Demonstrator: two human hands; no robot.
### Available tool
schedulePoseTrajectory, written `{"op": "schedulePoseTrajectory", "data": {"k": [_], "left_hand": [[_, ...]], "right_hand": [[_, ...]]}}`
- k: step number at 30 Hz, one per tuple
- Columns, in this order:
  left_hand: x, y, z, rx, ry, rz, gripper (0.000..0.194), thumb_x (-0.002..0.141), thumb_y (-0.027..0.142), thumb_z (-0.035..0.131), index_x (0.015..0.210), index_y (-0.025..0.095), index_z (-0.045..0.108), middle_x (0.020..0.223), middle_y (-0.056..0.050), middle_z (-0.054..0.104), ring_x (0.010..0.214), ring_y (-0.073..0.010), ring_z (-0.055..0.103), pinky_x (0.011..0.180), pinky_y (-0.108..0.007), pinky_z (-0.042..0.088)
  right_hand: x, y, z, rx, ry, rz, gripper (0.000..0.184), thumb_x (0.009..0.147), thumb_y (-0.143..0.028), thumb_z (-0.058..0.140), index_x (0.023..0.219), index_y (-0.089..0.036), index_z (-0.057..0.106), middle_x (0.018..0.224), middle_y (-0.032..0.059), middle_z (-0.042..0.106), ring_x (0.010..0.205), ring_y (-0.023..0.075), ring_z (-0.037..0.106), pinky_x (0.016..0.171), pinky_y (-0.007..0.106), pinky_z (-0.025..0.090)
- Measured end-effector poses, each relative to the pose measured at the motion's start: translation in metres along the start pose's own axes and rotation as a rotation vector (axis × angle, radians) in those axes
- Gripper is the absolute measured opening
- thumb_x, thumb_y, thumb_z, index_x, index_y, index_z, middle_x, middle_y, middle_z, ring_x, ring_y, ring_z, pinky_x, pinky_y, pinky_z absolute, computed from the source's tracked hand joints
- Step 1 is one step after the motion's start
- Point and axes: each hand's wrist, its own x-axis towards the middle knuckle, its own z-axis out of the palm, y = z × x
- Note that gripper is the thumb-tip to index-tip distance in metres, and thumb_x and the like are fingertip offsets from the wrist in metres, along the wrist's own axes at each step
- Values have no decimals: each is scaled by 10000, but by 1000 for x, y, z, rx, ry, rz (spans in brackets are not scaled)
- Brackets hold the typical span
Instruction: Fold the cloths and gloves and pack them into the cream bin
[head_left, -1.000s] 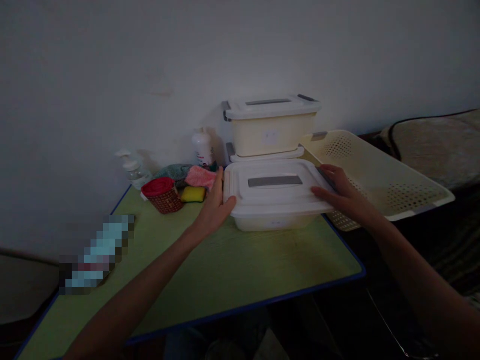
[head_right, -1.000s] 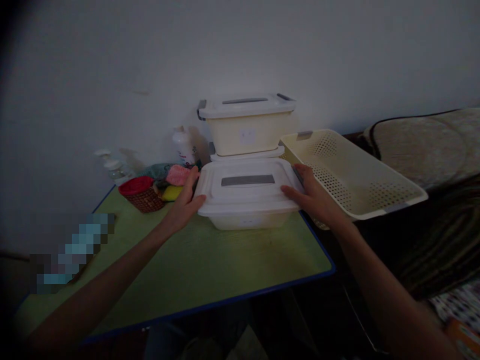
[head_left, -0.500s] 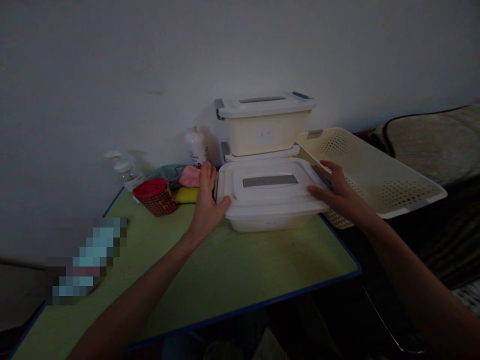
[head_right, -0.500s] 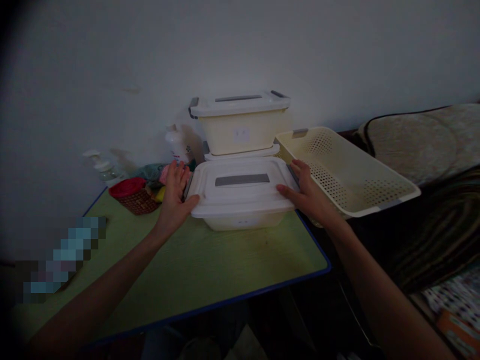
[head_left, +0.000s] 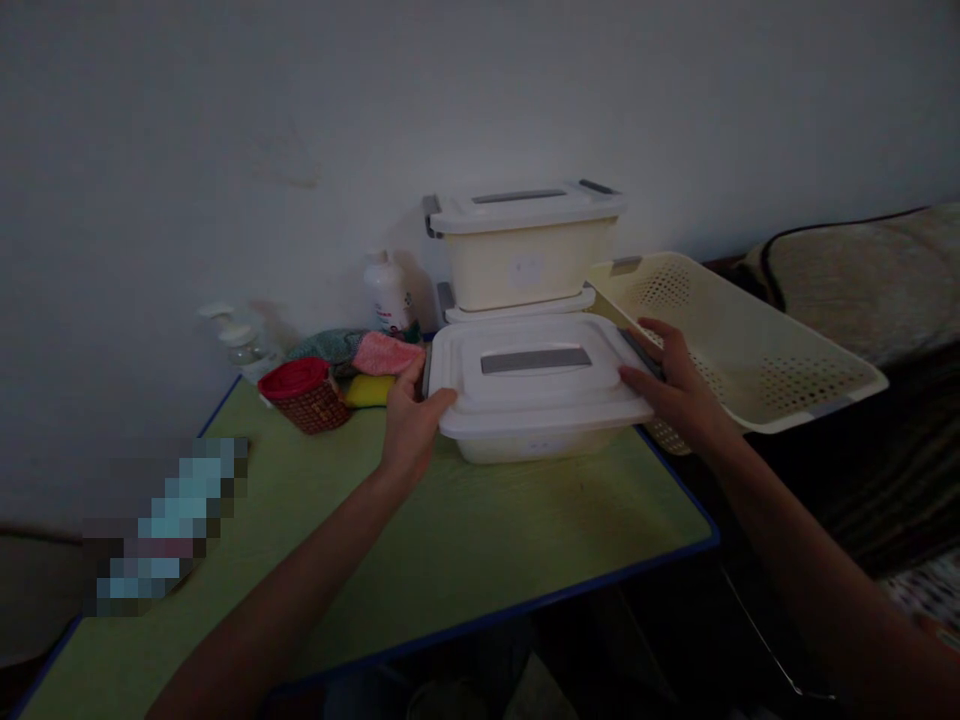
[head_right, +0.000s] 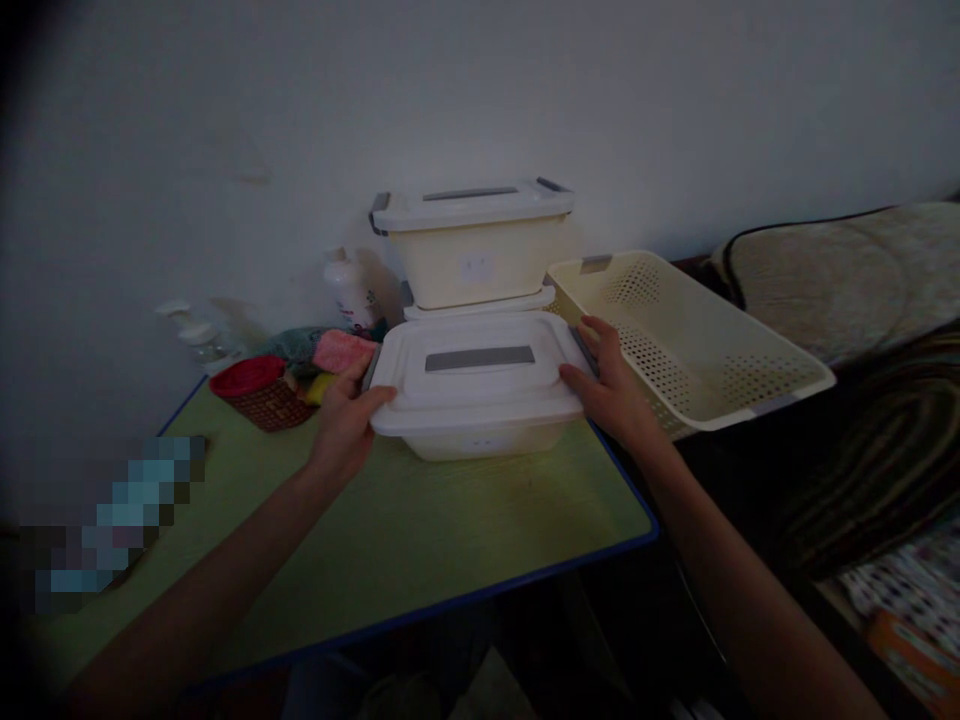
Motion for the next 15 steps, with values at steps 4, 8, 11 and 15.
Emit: {"op": "schedulePoseTrajectory", "data": {"k": [4,8,11,15], "left_hand": [[-1,1,1,3,-1,-7,549,541,152,586,1089,155,620,1085,-41,641,927,-168,574,723,-214,466],[1,1,-3,45,-93,31,520,575,144,568,1092,168,623,1050,-29,649,918,-172,584,717,-218,474],[2,2,-5,84,-132,49,522,594,143,553,1111,168,616,1040,-29,655,924,-180,592,730,-229,482],[2,5,-6,127,-157,47,571,609,149,542,1179,168,580,1168,-48,621,1016,-204,577,825,-280,485]], "right_hand": [[0,0,3,49,39,32,549,749,-326,556,1244,-243,333,1403,142,435,1286,315,414,994,593,385],[3,4,5,54,69,6,500,730,-295,549,1194,-240,372,1389,131,454,1281,311,423,1015,603,360],[3,1,3,35,38,-8,479,735,-293,542,1182,-250,377,1401,117,442,1292,304,410,1027,594,356],[1,-10,-1,-22,-27,-3,469,753,-292,510,1196,-241,363,1414,126,421,1304,313,390,1036,612,338]]}}
